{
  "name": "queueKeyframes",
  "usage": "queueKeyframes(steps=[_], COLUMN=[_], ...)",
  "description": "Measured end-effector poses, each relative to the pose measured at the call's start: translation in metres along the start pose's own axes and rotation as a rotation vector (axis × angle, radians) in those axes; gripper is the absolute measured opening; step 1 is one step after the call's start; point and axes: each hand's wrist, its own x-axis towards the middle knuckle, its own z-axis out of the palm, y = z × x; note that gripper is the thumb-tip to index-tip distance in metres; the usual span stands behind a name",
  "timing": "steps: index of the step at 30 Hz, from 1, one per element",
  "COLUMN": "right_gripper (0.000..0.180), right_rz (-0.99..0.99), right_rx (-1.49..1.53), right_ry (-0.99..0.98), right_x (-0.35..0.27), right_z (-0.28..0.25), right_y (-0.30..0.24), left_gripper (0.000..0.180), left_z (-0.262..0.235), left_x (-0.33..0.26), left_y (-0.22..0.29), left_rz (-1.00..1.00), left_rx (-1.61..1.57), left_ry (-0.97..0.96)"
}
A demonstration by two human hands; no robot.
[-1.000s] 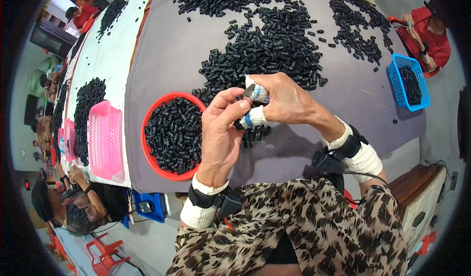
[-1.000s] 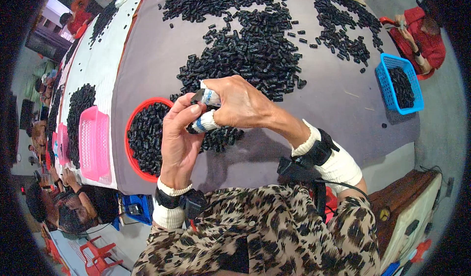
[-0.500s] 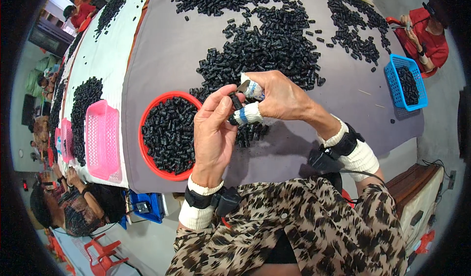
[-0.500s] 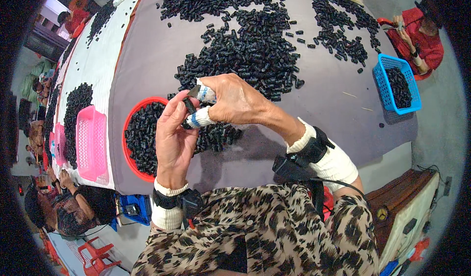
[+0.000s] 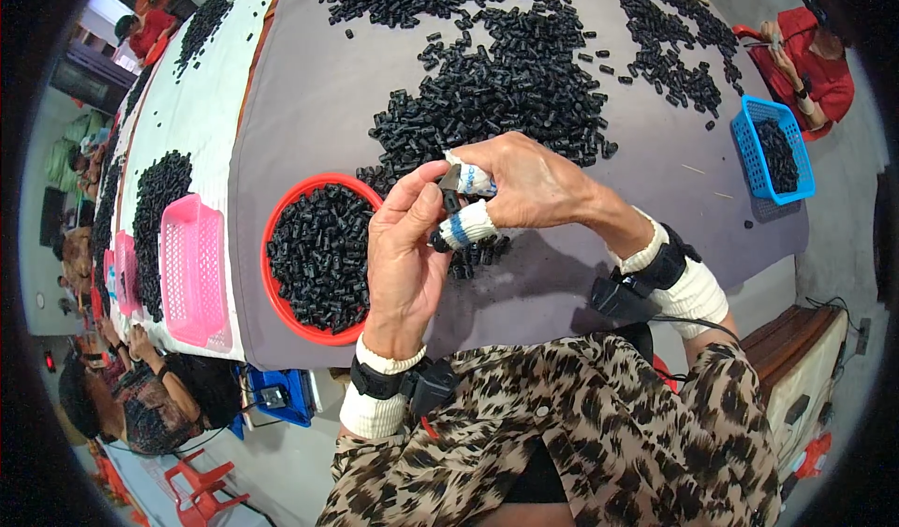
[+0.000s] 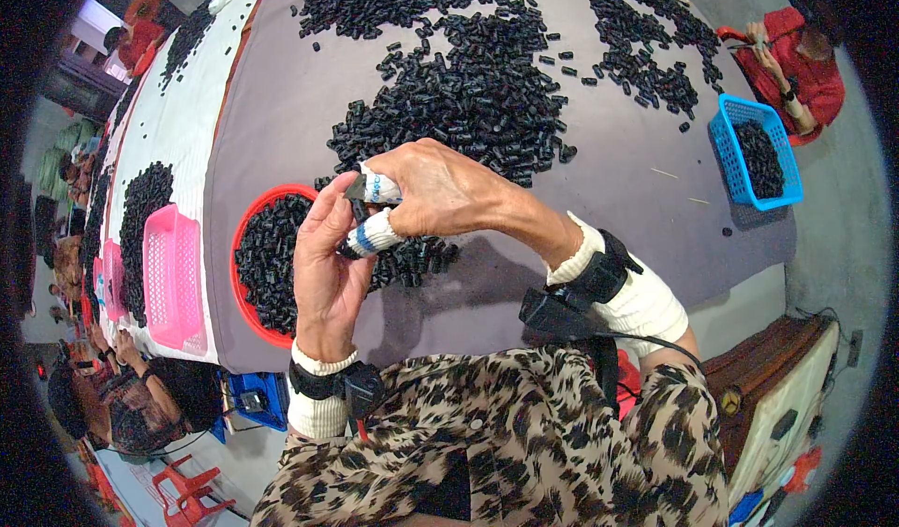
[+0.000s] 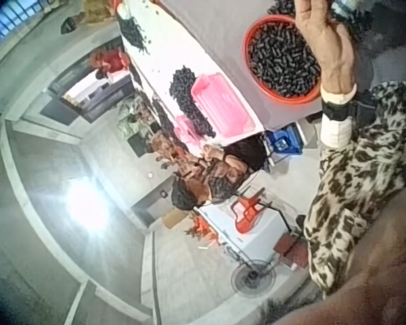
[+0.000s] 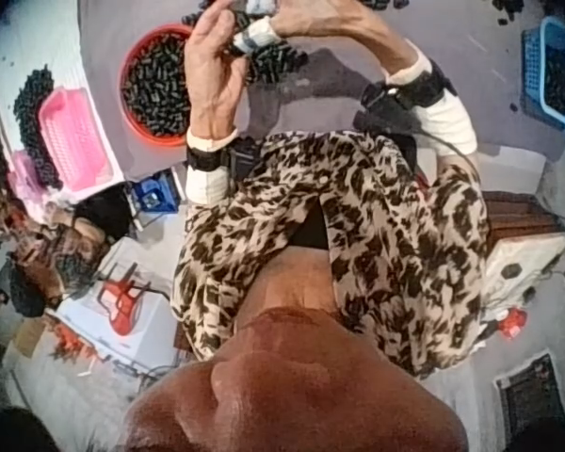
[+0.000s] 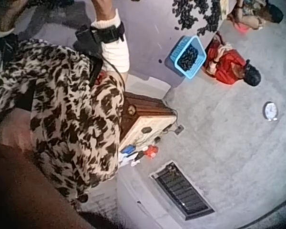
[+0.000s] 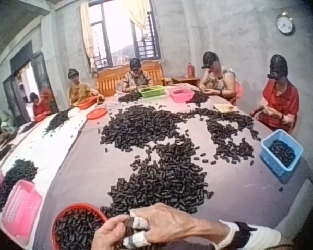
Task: Manually assembling and bundling small black plastic shoe components at a shared work table.
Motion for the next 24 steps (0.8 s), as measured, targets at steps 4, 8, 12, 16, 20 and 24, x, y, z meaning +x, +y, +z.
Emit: queueKeyframes(steps=[4,8,12,16,20,24], right_gripper=[0.039,0.040,0.040,0.040,0.038,0.036], right_rz=[0.004,-0.011,-0.002,0.000,-0.011,0.003], right_rx=[-0.047,-0.067,-0.011,-0.015,0.001,-0.010], right_ry=[-0.014,-0.020,-0.031,-0.040,-0.067,-0.063], right_x=[0.0008,0.0004,0.0000,-0.0006,-0.0013,-0.0021], right_z=[-0.0025,-0.0026,-0.0004,-0.0013,-0.0028,-0.0051], right_y=[-0.0035,-0.0008,0.0004,0.0004,0.0014,-0.0020], left_gripper=[0.026,0.025,0.025,0.024,0.025,0.026], left_z=[0.0001,0.0015,0.0001,0.0009,-0.0005,0.0032], left_x=[0.0006,0.0018,0.0014,0.0016,0.0017,0.0014], left_y=[0.0003,-0.0017,-0.0023,-0.0039,-0.0051,-0.0041], left_rz=[-0.004,0.002,0.004,0.021,0.031,0.027], left_rx=[-0.016,-0.026,-0.022,0.000,0.039,0.066], left_ry=[-0.006,0.005,-0.016,-0.008,-0.016,-0.006])
